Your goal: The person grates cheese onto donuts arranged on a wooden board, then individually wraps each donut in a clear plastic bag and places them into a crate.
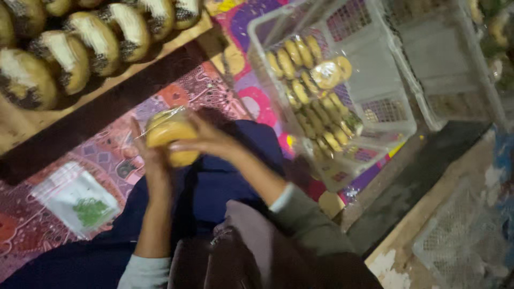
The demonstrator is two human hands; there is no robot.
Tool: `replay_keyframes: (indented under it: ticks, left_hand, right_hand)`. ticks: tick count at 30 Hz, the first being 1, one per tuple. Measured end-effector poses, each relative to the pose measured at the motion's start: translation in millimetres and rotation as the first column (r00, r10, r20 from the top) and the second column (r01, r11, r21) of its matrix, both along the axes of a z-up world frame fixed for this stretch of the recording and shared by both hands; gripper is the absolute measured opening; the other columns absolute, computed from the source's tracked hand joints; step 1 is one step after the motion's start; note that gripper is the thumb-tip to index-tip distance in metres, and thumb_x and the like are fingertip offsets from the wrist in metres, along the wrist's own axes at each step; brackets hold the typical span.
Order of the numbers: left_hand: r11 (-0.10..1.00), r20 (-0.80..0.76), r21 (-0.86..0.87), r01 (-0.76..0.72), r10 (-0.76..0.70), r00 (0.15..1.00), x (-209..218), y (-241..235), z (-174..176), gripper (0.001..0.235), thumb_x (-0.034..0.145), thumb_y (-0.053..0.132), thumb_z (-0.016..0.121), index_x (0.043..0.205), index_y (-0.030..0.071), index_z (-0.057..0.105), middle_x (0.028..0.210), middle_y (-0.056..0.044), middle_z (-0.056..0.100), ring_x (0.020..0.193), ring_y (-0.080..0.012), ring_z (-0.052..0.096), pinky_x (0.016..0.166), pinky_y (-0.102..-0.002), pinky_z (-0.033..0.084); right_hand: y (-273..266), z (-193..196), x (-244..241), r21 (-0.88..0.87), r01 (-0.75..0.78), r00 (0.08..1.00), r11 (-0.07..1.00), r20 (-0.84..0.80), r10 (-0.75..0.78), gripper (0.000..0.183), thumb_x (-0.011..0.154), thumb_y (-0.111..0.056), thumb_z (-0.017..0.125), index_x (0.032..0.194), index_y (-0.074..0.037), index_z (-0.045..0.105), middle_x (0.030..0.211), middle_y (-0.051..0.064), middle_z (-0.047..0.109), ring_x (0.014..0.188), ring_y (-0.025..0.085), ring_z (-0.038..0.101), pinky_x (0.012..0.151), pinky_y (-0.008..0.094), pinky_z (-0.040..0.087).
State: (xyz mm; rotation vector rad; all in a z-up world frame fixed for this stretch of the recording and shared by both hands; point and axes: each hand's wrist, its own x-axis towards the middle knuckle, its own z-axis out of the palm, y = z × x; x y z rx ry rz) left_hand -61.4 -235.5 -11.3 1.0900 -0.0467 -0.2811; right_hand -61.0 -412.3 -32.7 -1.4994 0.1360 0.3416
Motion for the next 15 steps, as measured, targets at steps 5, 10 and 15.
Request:
replay_keyframes:
  ticks: [5,10,15]
  left_hand:
    - [0.969,-0.112,0.012,0.248,-0.245,0.963,-11.2,-92.6,29.1,0.106,0.086,0.052,0.076,0.164,0.018,0.013,0.146,-0.019,0.048,0.122,-0.0315,0.058,0.102,-0.046,0.051]
    - [0.799,-0.447,-0.557,0.225,-0.517,0.73,-36.9,-123.8,-14.0,0.074,0.094,0.041,0.07,0.153,0.006,0.041,0.145,-0.014,0.057,0.132,-0.0306,0.06,0.114,-0.05,0.047]
    - [0.789,-0.483,-0.583,0.193,-0.528,0.699,-50.1,-119.2,-52.2,0.065,0.098,0.043,0.066,0.148,0.006,0.049,0.139,-0.013,0.062,0.129,-0.0316,0.06,0.112,-0.05,0.047]
  right_hand:
    - [-118.8,10.5,-68.9,0.311,0.103,0.989,0.945,-0.137,-0.062,0.089,0.097,-0.026,0.074,0.165,-0.008,0.02,0.162,0.004,0.038,0.15,0.018,0.035,0.124,0.035,0.034]
    - [-301.9,1.2,-128.3,-0.084,0.258,0.959,0.962,-0.095,-0.266,0.066,0.098,-0.023,0.067,0.153,-0.01,0.033,0.153,0.004,0.046,0.139,0.019,0.044,0.115,0.034,0.041]
    - [-436.5,-46.0,-208.0,-0.424,0.332,0.89,0.843,-0.157,-0.429,0.056,0.094,-0.024,0.068,0.141,-0.006,0.045,0.145,0.006,0.052,0.133,0.02,0.05,0.111,0.034,0.043]
